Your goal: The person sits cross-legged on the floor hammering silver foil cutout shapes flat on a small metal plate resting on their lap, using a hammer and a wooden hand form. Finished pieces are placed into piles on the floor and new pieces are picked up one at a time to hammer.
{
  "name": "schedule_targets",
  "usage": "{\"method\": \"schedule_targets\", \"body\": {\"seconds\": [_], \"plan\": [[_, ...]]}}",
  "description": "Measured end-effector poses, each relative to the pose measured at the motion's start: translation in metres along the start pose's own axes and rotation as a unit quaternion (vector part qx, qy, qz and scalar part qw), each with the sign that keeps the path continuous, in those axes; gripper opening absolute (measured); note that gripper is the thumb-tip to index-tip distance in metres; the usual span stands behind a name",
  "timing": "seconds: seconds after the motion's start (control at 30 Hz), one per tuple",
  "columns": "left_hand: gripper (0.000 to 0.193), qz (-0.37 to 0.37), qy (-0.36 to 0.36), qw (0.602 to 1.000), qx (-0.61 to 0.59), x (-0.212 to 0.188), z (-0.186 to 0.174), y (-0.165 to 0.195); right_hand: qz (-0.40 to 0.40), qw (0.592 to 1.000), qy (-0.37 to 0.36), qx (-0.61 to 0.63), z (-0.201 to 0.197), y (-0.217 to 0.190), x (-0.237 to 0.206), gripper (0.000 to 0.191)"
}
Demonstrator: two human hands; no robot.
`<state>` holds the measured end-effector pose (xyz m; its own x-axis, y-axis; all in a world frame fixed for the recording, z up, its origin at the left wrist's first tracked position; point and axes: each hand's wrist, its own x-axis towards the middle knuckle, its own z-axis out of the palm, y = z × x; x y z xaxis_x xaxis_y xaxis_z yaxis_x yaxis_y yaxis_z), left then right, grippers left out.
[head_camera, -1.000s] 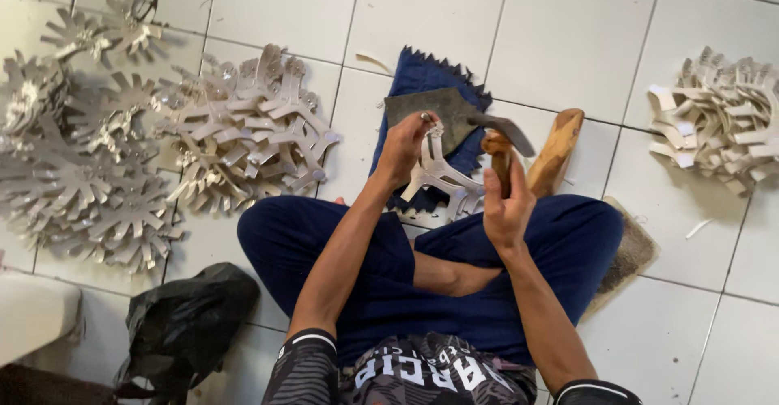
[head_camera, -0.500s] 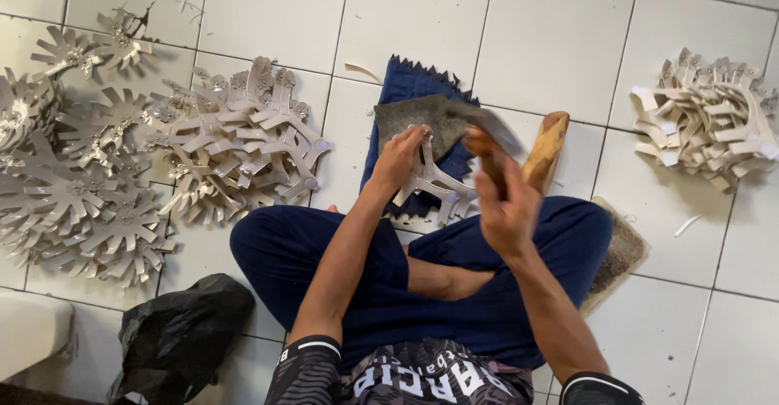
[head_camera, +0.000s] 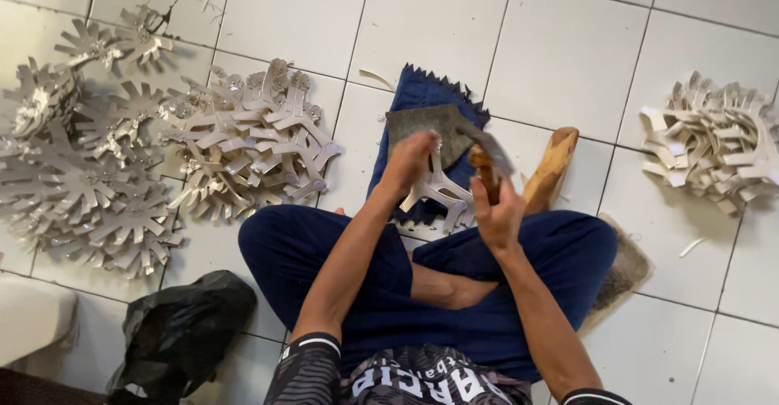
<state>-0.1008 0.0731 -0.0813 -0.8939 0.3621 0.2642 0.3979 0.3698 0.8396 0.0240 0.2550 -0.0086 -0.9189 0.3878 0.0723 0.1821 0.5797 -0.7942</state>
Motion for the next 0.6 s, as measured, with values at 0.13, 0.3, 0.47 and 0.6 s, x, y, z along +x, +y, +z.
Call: {"method": "schedule_targets", "body": {"seconds": [0.13,0.3,0.47,0.6], "plan": [[0.022,-0.198,0.133,0.962,-0.132,-0.008,-0.023,0.007,0.046,0.998,-0.016,0.027,0.002,0.007,0.004,0.041],[0.035,-0.277,0.079,0.950,0.120,-0.069,-0.030,0.015,-0.012,0.992,-0.105,0.065,0.017,0.029,0.005,0.050],[0.037,-0.218,0.055,0.974,0.016,-0.089,-0.006,0.005,-0.149,0.979,-0.141,0.002,0.030,0.040,0.007,0.063],[0.021,-0.284,-0.029,0.917,-0.278,-0.080,-0.007,0.005,-0.126,0.978,-0.167,0.016,0.027,0.040,0.006,0.064]]}}
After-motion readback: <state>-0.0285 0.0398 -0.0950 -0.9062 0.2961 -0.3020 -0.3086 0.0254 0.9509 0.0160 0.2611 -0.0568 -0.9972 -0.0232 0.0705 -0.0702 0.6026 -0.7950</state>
